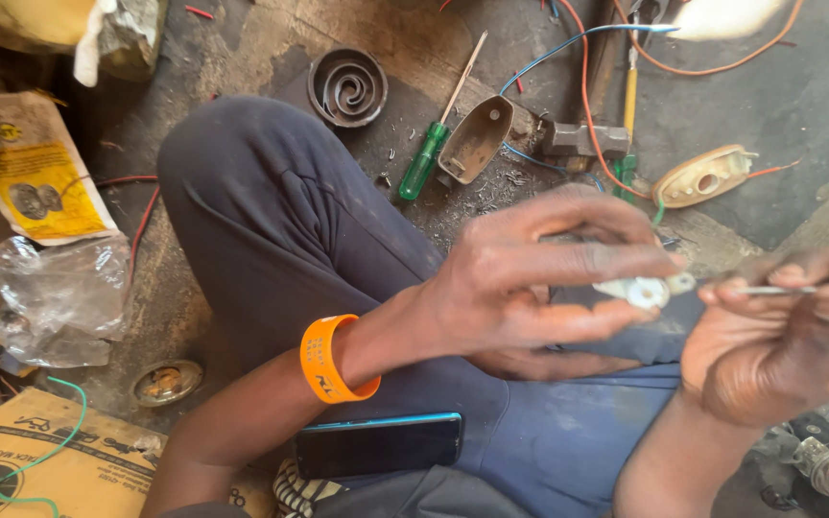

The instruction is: The person sits on the floor and uses a screwdriver to adjust a small white electrical component. They then use a metal file to smooth the edges of the component and continue adjusting it with the screwdriver.

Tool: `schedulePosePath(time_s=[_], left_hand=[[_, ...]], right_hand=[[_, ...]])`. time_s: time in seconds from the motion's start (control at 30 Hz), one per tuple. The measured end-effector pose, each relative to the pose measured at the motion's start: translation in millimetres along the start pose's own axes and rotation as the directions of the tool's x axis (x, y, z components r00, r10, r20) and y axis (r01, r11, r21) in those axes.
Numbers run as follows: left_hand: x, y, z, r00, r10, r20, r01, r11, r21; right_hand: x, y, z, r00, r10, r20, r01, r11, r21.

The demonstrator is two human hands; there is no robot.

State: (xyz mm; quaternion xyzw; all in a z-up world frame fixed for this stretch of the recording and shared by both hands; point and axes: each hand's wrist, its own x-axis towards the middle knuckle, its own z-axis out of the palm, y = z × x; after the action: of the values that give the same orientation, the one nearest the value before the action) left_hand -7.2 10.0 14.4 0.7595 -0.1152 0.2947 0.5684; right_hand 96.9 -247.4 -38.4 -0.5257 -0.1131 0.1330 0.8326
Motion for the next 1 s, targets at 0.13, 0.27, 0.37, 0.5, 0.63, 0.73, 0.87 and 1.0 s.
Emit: schedulePosePath(time_s=[0.13,0.27,0.37,0.5,0.63,0.73,0.87,1.0], left_hand=[[-5.8,2.6,8.2,0.963,-0.269,-0.016,0.264,0.954,-0.143],[-6.4,0.7,4.7,0.958,-0.288,0.004,0.284,0.944,-0.167],[-2.9,-0.5,3.6,0.952,-0.306,0.021,0.303,0.93,-0.208],[-0.1,-2.3,5.6,0.943,-0.331,0.029,0.326,0.908,-0.264],[0.0,-2.8,7.4,0.956,-0.294,0.02,0.29,0.926,-0.243],[0.4,-1.6,8.3,0.959,-0.282,0.012,0.277,0.932,-0.233],[2.2,-0.9,6.8,0.959,-0.283,0.014,0.278,0.929,-0.242],[0.5,-0.5,6.1,0.96,-0.279,0.002,0.273,0.937,-0.217]], right_hand=[[-3.1,-2.1,-5.1,0.999,0.048,-0.004,-0.047,0.996,0.081],[-5.8,-8.3,-5.7,0.998,0.068,0.0,-0.068,0.991,0.117],[-4.8,-12.2,-7.3,0.997,0.08,0.006,-0.08,0.988,0.132],[-1.4,-13.1,-10.8,0.996,0.087,0.01,-0.088,0.986,0.142],[-1.1,-12.4,-12.6,0.995,0.096,0.011,-0.096,0.985,0.144],[-2.1,-11.6,-12.4,0.995,0.098,0.008,-0.098,0.988,0.12],[-1.8,-10.5,-9.5,0.996,0.09,0.017,-0.091,0.993,0.081],[-0.9,-4.3,-6.8,0.998,0.068,-0.009,-0.068,0.997,0.021]])
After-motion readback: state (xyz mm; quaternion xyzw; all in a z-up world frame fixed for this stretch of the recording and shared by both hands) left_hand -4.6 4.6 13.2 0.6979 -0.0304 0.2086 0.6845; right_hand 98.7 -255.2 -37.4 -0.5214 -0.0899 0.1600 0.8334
